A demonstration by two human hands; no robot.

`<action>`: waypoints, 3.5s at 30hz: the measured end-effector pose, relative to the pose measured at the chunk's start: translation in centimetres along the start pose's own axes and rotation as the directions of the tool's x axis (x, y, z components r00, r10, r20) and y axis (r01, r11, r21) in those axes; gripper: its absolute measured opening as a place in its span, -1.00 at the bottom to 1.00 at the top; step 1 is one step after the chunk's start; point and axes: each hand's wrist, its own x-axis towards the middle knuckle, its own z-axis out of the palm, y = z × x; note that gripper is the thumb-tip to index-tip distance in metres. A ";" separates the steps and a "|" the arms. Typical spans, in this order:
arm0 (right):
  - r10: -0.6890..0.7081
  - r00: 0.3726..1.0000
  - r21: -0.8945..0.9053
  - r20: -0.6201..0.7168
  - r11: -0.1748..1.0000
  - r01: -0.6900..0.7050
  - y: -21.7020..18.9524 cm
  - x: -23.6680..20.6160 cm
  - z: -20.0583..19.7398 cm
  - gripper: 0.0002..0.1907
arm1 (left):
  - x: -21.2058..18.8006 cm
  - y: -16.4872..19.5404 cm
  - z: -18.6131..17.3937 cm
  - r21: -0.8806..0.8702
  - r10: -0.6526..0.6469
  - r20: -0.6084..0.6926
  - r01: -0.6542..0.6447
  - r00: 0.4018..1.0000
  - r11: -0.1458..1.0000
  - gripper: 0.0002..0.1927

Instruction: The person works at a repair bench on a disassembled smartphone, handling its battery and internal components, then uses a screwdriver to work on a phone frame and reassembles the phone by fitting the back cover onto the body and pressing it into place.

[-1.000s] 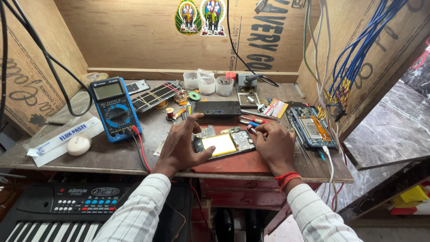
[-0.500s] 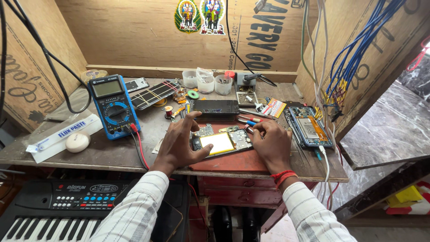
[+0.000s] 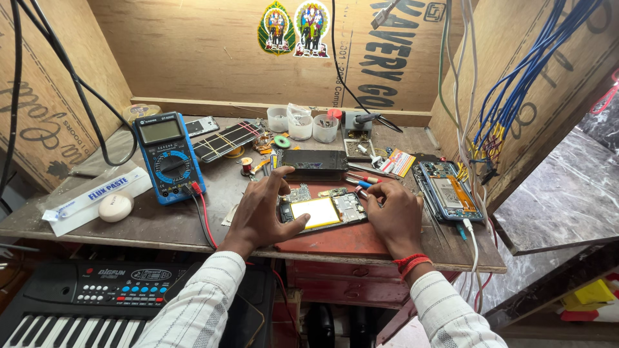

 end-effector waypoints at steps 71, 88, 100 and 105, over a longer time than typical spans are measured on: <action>-0.035 0.999 -0.012 -0.013 0.999 0.035 -0.2 0.0 0.1 -0.94 | 0.0 0.1 -0.2 0.007 0.015 -0.005 -0.015 1.000 1.000 -0.08; -0.131 0.979 0.119 -0.154 0.981 0.150 -0.6 -0.1 -0.4 -0.82 | -0.1 -0.3 0.2 0.001 0.035 -0.025 -0.035 0.999 0.999 -0.11; -0.212 0.936 0.230 -0.280 0.932 0.280 -1.3 -0.3 -1.1 -0.80 | 3.3 -2.0 -3.5 -0.202 -0.318 -0.337 0.262 0.886 0.944 -0.76; -0.160 0.941 0.278 -0.300 0.929 0.246 -1.1 -0.3 -1.1 -0.76 | 2.8 -2.2 -4.8 -0.039 -0.272 -0.432 0.284 0.860 0.958 -0.64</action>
